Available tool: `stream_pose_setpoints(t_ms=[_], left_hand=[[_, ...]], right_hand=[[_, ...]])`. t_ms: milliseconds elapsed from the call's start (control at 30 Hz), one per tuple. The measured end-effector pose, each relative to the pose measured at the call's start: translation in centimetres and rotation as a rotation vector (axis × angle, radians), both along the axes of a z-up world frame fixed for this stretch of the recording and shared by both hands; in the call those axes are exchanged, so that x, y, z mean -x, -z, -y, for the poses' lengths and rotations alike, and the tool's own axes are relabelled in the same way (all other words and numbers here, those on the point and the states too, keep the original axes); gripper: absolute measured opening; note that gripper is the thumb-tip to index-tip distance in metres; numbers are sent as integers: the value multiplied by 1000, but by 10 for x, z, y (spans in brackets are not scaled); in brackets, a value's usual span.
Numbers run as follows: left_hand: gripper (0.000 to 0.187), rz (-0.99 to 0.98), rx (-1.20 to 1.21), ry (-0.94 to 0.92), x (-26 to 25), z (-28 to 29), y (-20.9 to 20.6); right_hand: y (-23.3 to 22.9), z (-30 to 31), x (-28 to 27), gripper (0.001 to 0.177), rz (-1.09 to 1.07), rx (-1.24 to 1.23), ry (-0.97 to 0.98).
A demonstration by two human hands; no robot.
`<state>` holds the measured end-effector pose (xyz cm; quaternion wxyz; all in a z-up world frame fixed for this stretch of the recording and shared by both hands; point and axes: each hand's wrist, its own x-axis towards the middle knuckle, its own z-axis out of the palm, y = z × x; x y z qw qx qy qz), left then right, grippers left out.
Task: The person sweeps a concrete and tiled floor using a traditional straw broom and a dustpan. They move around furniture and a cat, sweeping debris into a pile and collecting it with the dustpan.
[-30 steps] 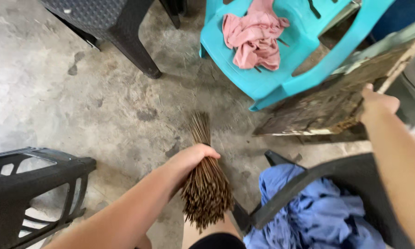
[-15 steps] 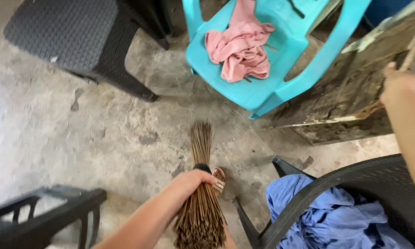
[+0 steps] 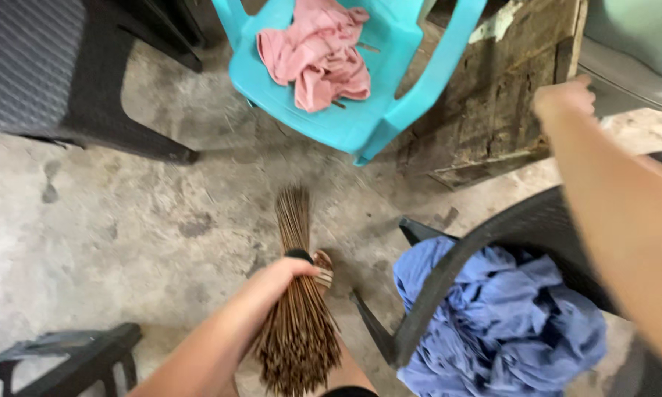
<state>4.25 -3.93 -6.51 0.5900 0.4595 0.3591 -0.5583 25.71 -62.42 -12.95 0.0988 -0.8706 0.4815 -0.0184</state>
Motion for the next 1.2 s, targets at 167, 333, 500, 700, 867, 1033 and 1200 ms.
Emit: stream_pose_setpoints(t_ms=[167, 333, 500, 700, 867, 1033, 1200], left_hand=[[22, 41, -20, -51, -1, -1, -64], [26, 32, -43, -209, 36, -4, -86], [46, 208, -88, -248, 100, -28, -64], [58, 503, -352, -109, 192, -105, -63], [44, 273, -633, -427, 304, -178, -54], [35, 292, -614, -460, 411, -229, -47], [27, 329, -806, -524, 463, -214, -57]], right_hand=[[-58, -171, 81, 67, 34, -352, -64], [-143, -401, 253, 56, -36, -1742, 138], [-178, -471, 326, 45, -186, -1925, 263], [-179, -436, 350, 39, -422, -1526, 27], [-58, -436, 390, 40, -415, -1368, -19], [52, -569, 481, 27, -841, -1419, -469], [29, -640, 528, 29, -1224, -1644, -532]])
